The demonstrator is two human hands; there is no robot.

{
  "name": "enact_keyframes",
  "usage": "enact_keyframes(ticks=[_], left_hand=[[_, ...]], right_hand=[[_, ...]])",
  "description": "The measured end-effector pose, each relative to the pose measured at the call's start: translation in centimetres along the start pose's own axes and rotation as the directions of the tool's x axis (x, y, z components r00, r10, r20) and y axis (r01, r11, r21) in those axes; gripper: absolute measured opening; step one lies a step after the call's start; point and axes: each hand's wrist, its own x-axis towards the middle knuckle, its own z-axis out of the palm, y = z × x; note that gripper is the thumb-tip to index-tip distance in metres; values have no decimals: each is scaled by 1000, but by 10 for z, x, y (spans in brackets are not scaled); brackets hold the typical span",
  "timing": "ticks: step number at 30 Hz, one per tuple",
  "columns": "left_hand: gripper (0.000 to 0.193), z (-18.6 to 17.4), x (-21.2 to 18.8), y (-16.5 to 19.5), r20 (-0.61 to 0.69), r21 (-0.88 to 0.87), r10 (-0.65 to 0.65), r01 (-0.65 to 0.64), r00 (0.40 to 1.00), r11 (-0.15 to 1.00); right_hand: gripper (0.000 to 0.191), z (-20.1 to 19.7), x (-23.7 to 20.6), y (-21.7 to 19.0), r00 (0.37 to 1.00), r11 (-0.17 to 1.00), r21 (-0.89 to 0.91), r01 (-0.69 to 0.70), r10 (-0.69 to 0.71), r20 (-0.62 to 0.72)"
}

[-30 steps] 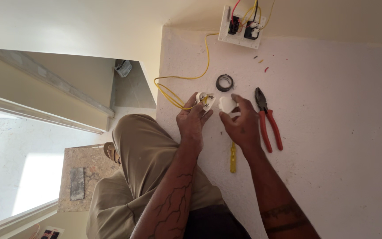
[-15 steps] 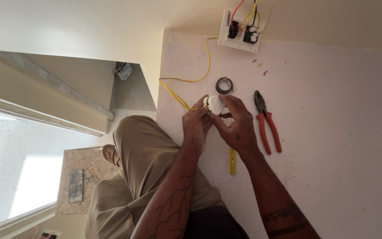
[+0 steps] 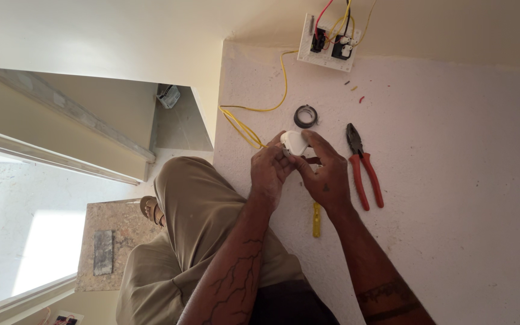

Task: The person wires an electrical plug by stripping a yellow wire with pliers and securing the wire ends into the plug terminals using a screwdriver.

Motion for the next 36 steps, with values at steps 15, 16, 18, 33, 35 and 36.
enact_keyframes(ticks=[15, 16, 18, 33, 35, 36], left_hand=[[53, 2, 1, -6, -15, 82, -16, 17, 1000, 996], [53, 2, 1, -5, -6, 97, -7, 8, 1000, 995], [52, 4, 0, -5, 11, 126, 8, -9, 1000, 992], [47, 2, 0, -6, 124, 373, 14, -60, 992, 926], [43, -1, 0, -8, 93, 381, 34, -67, 995, 922], [41, -2, 1, -9, 77, 387, 46, -73, 996, 919]], right_hand=[[62, -11, 4, 5, 967, 956, 155, -250, 236, 99], [59, -12, 4, 5, 962, 949, 168, -266, 251, 107], [54, -14, 4, 5, 958, 943, 178, -282, 268, 98], [54, -13, -1, 26, 808, 458, 697, -552, 498, 314], [52, -15, -3, 25, 855, 710, 480, -515, 465, 229], [53, -16, -3, 24, 872, 738, 470, -484, 450, 191]])
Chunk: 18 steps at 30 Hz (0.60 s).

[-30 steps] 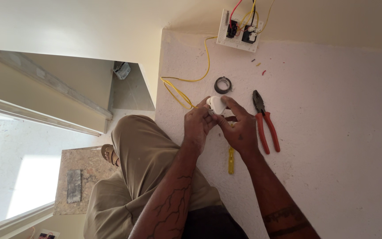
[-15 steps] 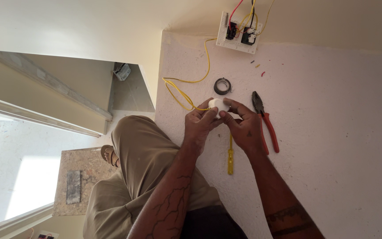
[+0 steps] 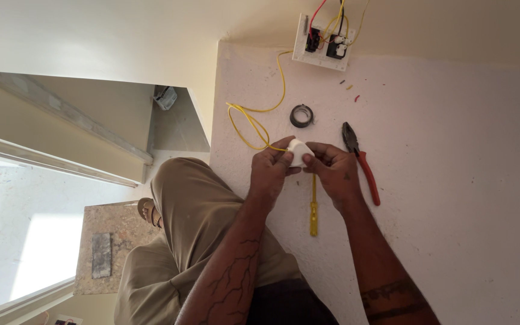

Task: The person wires an electrical plug by stripping a yellow wire with pliers and securing the wire ends into the plug terminals using a screwdriver.

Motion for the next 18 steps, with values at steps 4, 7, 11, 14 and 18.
enact_keyframes(ticks=[4, 7, 11, 14, 18], left_hand=[[38, -4, 3, -4, 51, -23, 3, -2, 999, 1000], [37, -5, 4, -6, 151, -147, 35, -13, 988, 989], [42, 0, 4, -8, 143, -351, 2, 49, 990, 935], [41, 2, 3, -1, 82, -425, -88, 115, 993, 898], [67, 1, 2, 6, 124, -360, -333, 355, 935, 863]], right_hand=[[59, -2, -3, -12, 991, 988, -96, 123, -127, -42], [56, 0, -9, -19, 997, 992, -107, 66, -70, -32], [48, 9, -18, -16, 943, 904, -321, 283, -324, -82], [46, 27, -19, -4, 854, 825, -444, 350, -476, -210], [25, 47, -16, 8, 718, 612, -669, 422, -676, -165]])
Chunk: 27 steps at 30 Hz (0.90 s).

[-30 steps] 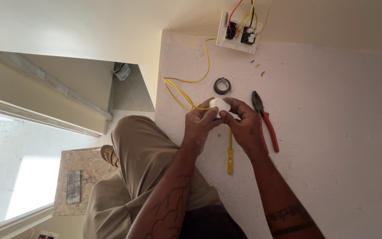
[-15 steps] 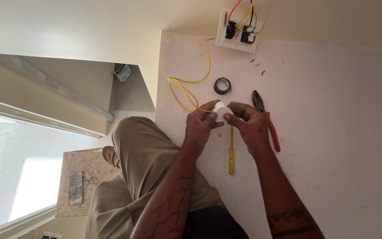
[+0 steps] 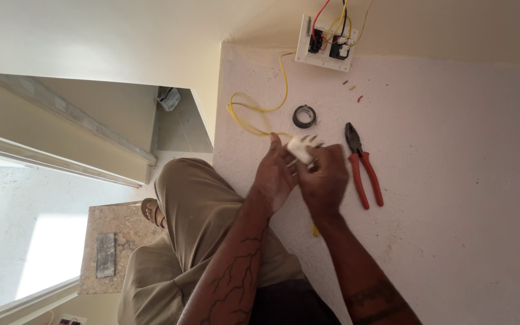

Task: The person wires an electrical plug by stripping a yellow wire with pliers and securing the wire ends into the plug terminals using a screwdriver.

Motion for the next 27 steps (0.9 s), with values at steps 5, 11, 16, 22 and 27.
enact_keyframes(ticks=[5, 11, 16, 22, 27], left_hand=[[44, -9, 9, 2, -247, -64, 193, -215, 950, 975], [30, -17, 11, 6, -306, -173, 293, -356, 906, 918], [28, -7, 6, 3, -295, -118, 182, -225, 938, 967], [35, -3, 2, 1, -279, -44, 182, -201, 943, 979], [31, -4, 4, -2, -222, -67, 144, -163, 964, 984]], right_hand=[[25, 0, -11, -3, 936, 985, 120, 120, -153, 318], [21, -19, -7, 24, 851, 904, -2, -427, 403, 336], [21, -28, -13, 32, 818, 925, -182, -332, 379, 433], [21, -24, -12, 25, 804, 949, -184, -255, 314, 505], [18, -22, -13, 23, 806, 955, -233, -184, 282, 520]])
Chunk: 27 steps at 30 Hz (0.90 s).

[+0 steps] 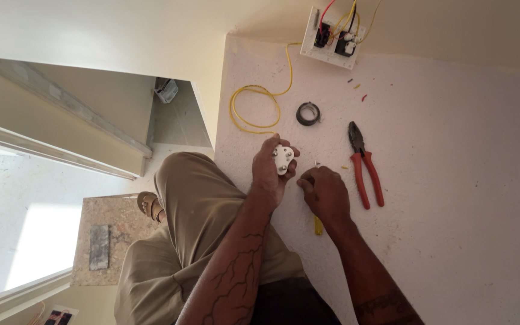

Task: The person wires an electrical plug by stripping a yellow wire with pliers and securing the wire ends into the plug terminals using a screwdriver.

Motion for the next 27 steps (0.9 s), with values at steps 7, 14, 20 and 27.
enact_keyframes(ticks=[7, 14, 20, 27], left_hand=[[26, -7, 8, -10, 79, 38, -46, 43, 996, 998], [23, -4, 5, -9, 147, 68, -66, 56, 987, 996], [23, -1, -2, -6, 155, 136, -68, 47, 986, 990], [24, 3, -3, -5, 170, 226, -39, -1, 985, 974]], right_hand=[[21, -9, 3, -4, 978, 964, 208, -168, 190, -90], [25, -35, -2, -16, 982, 703, 703, -112, 186, -30], [25, -36, -4, -29, 991, 769, 632, -97, 132, -7], [31, -33, -2, -28, 957, 746, 610, -266, 279, 75]])
